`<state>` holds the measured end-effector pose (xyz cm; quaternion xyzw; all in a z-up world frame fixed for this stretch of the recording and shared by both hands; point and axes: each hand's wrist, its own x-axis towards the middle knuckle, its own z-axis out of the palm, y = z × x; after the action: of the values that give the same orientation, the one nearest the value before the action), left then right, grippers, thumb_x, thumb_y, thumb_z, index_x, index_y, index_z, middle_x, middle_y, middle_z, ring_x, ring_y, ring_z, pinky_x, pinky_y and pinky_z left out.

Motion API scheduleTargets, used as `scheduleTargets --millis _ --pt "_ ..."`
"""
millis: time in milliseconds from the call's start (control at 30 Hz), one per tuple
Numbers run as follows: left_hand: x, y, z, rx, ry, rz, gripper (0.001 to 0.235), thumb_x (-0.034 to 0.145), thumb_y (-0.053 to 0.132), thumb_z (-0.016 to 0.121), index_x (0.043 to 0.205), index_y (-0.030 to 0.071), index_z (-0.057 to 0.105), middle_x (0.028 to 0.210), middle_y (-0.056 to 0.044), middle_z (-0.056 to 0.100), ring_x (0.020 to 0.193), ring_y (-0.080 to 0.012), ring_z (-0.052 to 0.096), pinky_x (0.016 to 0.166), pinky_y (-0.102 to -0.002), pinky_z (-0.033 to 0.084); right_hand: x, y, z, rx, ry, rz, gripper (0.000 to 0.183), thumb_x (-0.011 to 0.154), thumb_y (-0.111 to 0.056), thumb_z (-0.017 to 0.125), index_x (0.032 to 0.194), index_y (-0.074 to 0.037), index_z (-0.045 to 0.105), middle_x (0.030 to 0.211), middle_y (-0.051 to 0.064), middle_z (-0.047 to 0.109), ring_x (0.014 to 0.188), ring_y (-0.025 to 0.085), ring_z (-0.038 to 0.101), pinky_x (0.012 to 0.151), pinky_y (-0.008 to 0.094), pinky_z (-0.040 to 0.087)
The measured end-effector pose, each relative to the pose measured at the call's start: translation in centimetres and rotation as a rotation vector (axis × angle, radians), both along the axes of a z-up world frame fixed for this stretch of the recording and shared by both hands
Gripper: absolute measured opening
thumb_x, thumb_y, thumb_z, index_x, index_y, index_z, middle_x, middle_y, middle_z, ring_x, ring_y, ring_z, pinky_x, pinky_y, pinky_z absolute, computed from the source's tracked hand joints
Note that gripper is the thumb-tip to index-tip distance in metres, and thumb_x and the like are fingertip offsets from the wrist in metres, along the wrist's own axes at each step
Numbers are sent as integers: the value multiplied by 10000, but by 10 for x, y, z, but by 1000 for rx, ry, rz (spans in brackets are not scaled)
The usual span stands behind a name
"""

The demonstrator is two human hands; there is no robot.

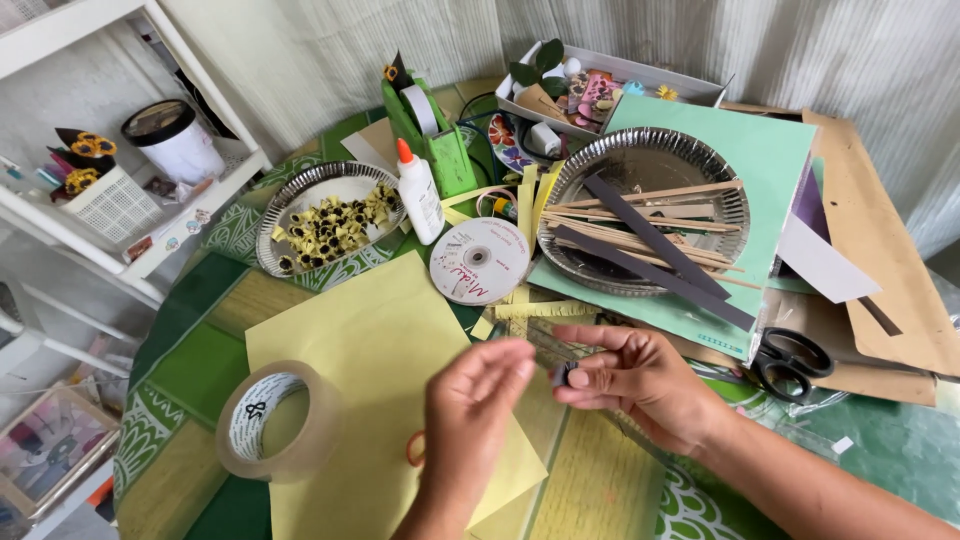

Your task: Cutting a strip of paper into a fringe, rolling it tightly, and securing it with glue to create a decorative craft element.

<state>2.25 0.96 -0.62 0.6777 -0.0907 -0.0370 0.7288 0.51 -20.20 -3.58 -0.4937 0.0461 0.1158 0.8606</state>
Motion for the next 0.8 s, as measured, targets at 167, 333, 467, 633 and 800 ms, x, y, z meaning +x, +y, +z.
scheduleTargets --millis 167,333,467,633,800 --pt "15 4 67 -61 242 217 398 896 194 632 1266 53 671 1129 -138 810 990 -237 777 942 -341 619 5 -1 7 -102 108 -78 693 777 121 714 1458 40 610 986 278 802 865 370 781 851 522 645" --pt "75 7 82 -243 477 246 615 960 346 485 1545 164 441 1224 -216 723 1029 -313 714 899 -414 500 11 -5 1 -176 85 -98 717 768 87 732 1471 47 599 992 297 819 867 393 797 832 518 657" --pt "122 3 67 -395 631 231 662 981 492 455 1545 151 391 1262 -239 675 1105 -359 685 1005 -476 508 13 -5 9 -148 175 -157 645 836 195 649 1463 51 618 1052 375 797 870 443 768 839 519 631" --pt "183 -2 37 -598 699 206 774 962 620 474 1345 -48 548 1260 -230 659 1169 -339 676 1055 -469 495 16 -4 15 -143 236 -218 632 855 216 626 1466 55 628 1088 412 782 902 468 747 874 529 604" --pt "221 -8 22 -719 713 228 932 899 718 472 1344 -99 531 1333 -265 635 1218 -357 662 1078 -472 496 20 -7 15 -153 247 -236 595 854 212 647 1432 73 671 1095 409 800 927 492 764 879 536 609"
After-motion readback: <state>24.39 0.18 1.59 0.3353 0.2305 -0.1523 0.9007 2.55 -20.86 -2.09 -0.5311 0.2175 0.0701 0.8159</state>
